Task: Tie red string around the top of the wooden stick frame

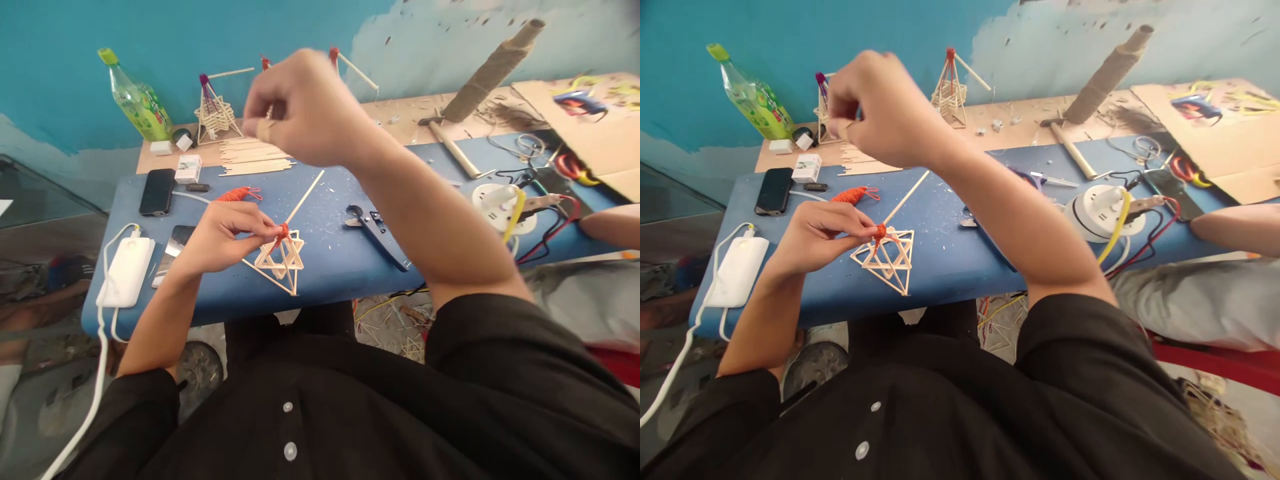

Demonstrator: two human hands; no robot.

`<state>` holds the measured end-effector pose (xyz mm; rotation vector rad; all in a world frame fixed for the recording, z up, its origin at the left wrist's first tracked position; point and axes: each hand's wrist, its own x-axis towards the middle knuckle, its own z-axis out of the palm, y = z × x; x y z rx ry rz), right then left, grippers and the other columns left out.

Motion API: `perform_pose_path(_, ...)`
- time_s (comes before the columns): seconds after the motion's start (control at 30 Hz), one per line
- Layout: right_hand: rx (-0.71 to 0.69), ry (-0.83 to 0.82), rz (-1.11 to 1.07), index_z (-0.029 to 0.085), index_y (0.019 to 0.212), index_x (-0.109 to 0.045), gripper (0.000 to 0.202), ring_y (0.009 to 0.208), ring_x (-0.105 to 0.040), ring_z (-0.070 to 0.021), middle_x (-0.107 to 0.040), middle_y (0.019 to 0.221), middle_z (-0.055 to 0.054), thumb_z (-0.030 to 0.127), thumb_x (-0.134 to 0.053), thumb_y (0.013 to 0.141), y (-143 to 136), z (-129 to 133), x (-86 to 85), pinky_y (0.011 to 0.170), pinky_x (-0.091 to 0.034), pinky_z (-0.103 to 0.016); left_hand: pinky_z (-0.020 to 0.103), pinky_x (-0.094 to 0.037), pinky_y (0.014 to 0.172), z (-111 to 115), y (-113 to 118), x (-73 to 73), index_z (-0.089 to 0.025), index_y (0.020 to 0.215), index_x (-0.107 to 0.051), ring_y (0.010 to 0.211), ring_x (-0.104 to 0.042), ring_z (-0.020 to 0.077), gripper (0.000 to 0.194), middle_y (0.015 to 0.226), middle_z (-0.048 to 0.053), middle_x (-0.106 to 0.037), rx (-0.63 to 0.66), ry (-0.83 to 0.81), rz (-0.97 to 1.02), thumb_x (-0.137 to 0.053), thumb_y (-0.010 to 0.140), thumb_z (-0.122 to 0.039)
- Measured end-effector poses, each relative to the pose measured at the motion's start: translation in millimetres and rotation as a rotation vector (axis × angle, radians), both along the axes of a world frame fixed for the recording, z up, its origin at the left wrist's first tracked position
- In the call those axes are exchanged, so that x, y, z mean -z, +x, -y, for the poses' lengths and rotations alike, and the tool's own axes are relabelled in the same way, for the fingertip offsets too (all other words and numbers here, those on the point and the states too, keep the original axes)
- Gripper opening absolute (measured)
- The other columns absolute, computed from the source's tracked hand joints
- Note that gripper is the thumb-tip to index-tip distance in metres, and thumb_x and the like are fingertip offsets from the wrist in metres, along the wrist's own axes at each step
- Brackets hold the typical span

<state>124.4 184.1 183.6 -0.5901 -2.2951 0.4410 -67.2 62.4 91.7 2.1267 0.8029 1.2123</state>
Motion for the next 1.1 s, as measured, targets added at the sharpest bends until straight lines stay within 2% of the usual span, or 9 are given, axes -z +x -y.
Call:
perform_pose_path(0.1, 0.151, -0.005, -0.329, 0.019, 0.074, -0.067, 0.023, 0.064, -0.047, -0.0071, -0.060, 0.070, 0.004, 0.016, -0.071, 0.097, 38.6, 63.3, 8.4, 0.063, -0.039, -0.026, 0.030, -0.069, 0.078, -5.8, -4.1, 4.6, -0.029, 0.093, -0.091, 0.080, -0.084, 0.0177, 0.007, 0.090, 0.006, -0.087, 0.025, -0.031, 0.026, -0.088, 0.096, -0.035)
perform_pose_path(0.23, 0.278, -0.254, -0.373, 0.018, 0.071, -0.068, 0.032, 0.052, -0.040, -0.0066, -0.054, 0.058, 0.005, 0.031, -0.069, 0.101, 58.3, 133.4, 68.8, 0.050, -0.030, -0.025, 0.027, -0.067, 0.070, -11.1, -4.5, 12.1, -0.028, 0.095, -0.092, 0.077, -0.083, 0.0177, 0.013, 0.087, 0.008, -0.086, 0.055, -0.085, 0.100, -0.090, 0.093, -0.041)
perform_pose_path(0.33, 0.343, -0.383, -0.347, 0.017, 0.080, -0.079, 0.024, 0.050, -0.041, -0.0072, -0.059, 0.058, 0.004, 0.034, -0.074, 0.098, 49.7, 156.5, 119.2, 0.048, -0.032, -0.025, 0.026, -0.067, 0.070, -14.7, -2.6, 16.1, -0.028, 0.095, -0.092, 0.077, -0.082, 0.0172, 0.010, 0.086, 0.008, -0.086, 0.100, -0.077, 0.139, -0.091, 0.093, -0.037)
perform_pose_path(0.43, 0.353, -0.314, -0.392, 0.018, 0.089, -0.085, 0.022, 0.058, -0.054, -0.0091, -0.080, 0.086, -0.006, 0.029, -0.070, 0.100, 36.9, 163.7, 149.1, 0.055, -0.045, -0.027, 0.024, -0.065, 0.069, -17.6, -2.1, 17.7, -0.030, 0.098, -0.092, 0.076, -0.081, 0.0153, 0.005, 0.086, 0.006, -0.086, 0.117, -0.047, 0.150, -0.091, 0.093, -0.030)
perform_pose_path(0.7, 0.304, -0.389, -0.374, 0.023, 0.112, -0.088, 0.029, 0.082, -0.083, -0.0203, -0.083, 0.135, -0.012, 0.041, -0.066, 0.105, 27.3, 166.5, 166.8, 0.055, -0.060, -0.029, 0.022, -0.063, 0.066, -21.2, -1.0, 19.9, -0.032, 0.101, -0.092, 0.072, -0.078, 0.0130, 0.014, 0.085, 0.005, -0.085, 0.147, -0.061, 0.166, -0.091, 0.091, -0.021)
perform_pose_path(0.8, 0.317, -0.353, -0.388, 0.023, 0.116, -0.088, 0.033, 0.121, -0.083, -0.0302, -0.080, 0.141, -0.013, 0.041, -0.063, 0.108, 26.1, 167.9, 171.4, 0.084, -0.072, -0.038, 0.020, -0.057, 0.060, -21.6, -0.1, 21.1, -0.032, 0.100, -0.092, 0.063, -0.071, 0.0098, 0.013, 0.078, 0.004, -0.081, 0.140, -0.056, 0.176, -0.092, 0.091, -0.023)
perform_pose_path(0.97, 0.273, -0.363, -0.425, 0.024, 0.124, -0.087, 0.037, 0.144, -0.071, -0.0312, -0.073, 0.152, -0.012, 0.043, -0.057, 0.111, 23.9, 168.1, 174.1, 0.118, -0.062, -0.048, 0.020, -0.057, 0.058, -23.0, -2.8, 22.8, -0.030, 0.098, -0.092, 0.063, -0.070, 0.0105, 0.008, 0.075, 0.004, -0.079, 0.122, -0.088, 0.167, -0.093, 0.090, -0.027)
perform_pose_path(1.03, 0.238, -0.409, -0.445, 0.024, 0.125, -0.087, 0.041, 0.146, -0.069, -0.0318, -0.076, 0.148, -0.011, 0.048, -0.056, 0.112, 24.0, 165.8, 173.9, 0.122, -0.059, -0.050, 0.021, -0.058, 0.059, -23.9, -3.9, 24.1, -0.031, 0.098, -0.092, 0.064, -0.071, 0.0111, 0.008, 0.076, 0.004, -0.079, 0.125, -0.091, 0.170, -0.093, 0.090, -0.030)
perform_pose_path(1.1, 0.188, -0.480, -0.465, 0.025, 0.124, -0.088, 0.045, 0.147, -0.068, -0.0319, -0.088, 0.120, -0.010, 0.053, -0.054, 0.113, 24.6, 162.8, 173.3, 0.124, -0.057, -0.052, 0.023, -0.060, 0.061, -24.4, -4.2, 25.6, -0.034, 0.099, -0.092, 0.065, -0.071, 0.0116, 0.009, 0.077, 0.004, -0.079, 0.131, -0.091, 0.185, -0.093, 0.090, -0.031)
